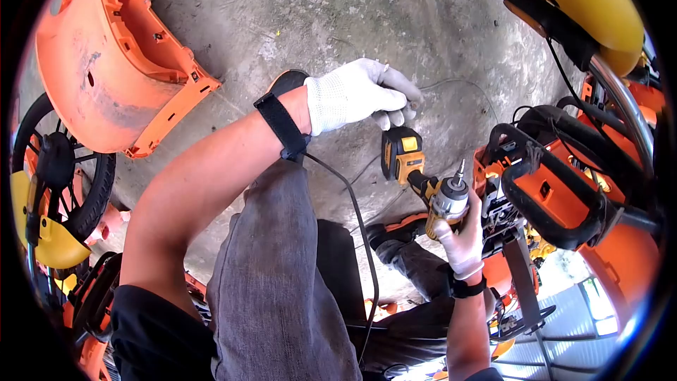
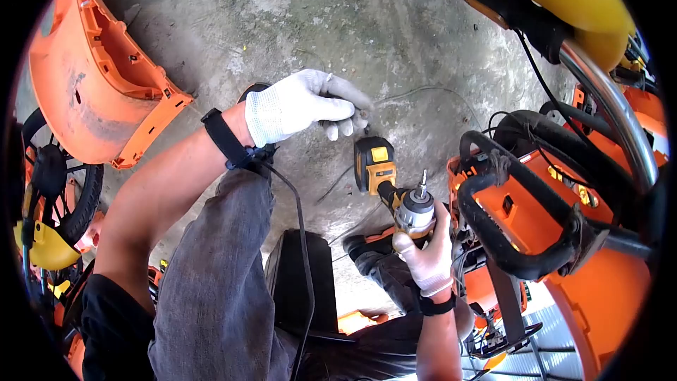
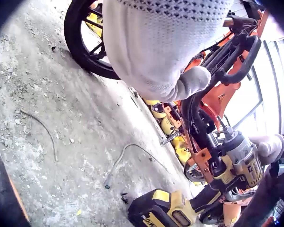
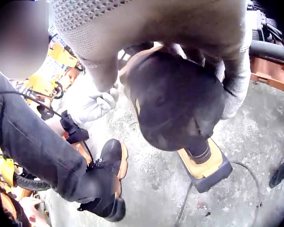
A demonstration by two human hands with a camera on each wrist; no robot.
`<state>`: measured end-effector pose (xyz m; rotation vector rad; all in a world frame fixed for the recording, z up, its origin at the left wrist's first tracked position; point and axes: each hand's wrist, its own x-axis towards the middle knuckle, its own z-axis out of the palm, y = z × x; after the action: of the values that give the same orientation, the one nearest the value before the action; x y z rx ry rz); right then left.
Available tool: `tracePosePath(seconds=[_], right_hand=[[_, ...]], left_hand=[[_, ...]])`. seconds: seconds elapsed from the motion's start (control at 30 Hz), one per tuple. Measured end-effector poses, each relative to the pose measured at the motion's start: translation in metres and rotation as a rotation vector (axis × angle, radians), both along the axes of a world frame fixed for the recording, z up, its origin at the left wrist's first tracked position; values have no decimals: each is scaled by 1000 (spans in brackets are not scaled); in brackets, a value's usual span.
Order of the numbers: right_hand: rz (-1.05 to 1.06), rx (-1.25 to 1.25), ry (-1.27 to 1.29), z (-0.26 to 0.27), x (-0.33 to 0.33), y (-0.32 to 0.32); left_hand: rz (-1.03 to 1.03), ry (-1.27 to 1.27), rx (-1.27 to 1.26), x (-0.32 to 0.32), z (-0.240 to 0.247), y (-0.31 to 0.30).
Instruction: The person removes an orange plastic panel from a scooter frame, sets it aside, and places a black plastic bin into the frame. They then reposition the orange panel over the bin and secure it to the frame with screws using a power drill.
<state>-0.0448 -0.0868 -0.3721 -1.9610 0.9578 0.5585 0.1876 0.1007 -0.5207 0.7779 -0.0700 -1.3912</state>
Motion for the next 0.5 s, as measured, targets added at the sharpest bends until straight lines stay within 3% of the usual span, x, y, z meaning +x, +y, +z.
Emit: tracePosePath(seconds=[0.23,0.27,0.37,0.4,0.43,0.5], right_hand=[[88,-8,-128,-2,-13,-3],[-23,95,-205,-3,-17,-6],[-638,318,-274,-23,-58,-41],[-546,204,-218,-34,-67,-46],[-245,19,-40,-47,-82,-58],[-324,288,-174,-92,-124,-65]], left_hand=[[-45,-128,128,-11,15,0],[-45,-167,162,-13,17,1],[-42,-222,209,-19,22,9],[-30,-261,224,-21,22,12],[-19,-301,238,-23,24,16],[-3,-354,250,-26,28,22]])
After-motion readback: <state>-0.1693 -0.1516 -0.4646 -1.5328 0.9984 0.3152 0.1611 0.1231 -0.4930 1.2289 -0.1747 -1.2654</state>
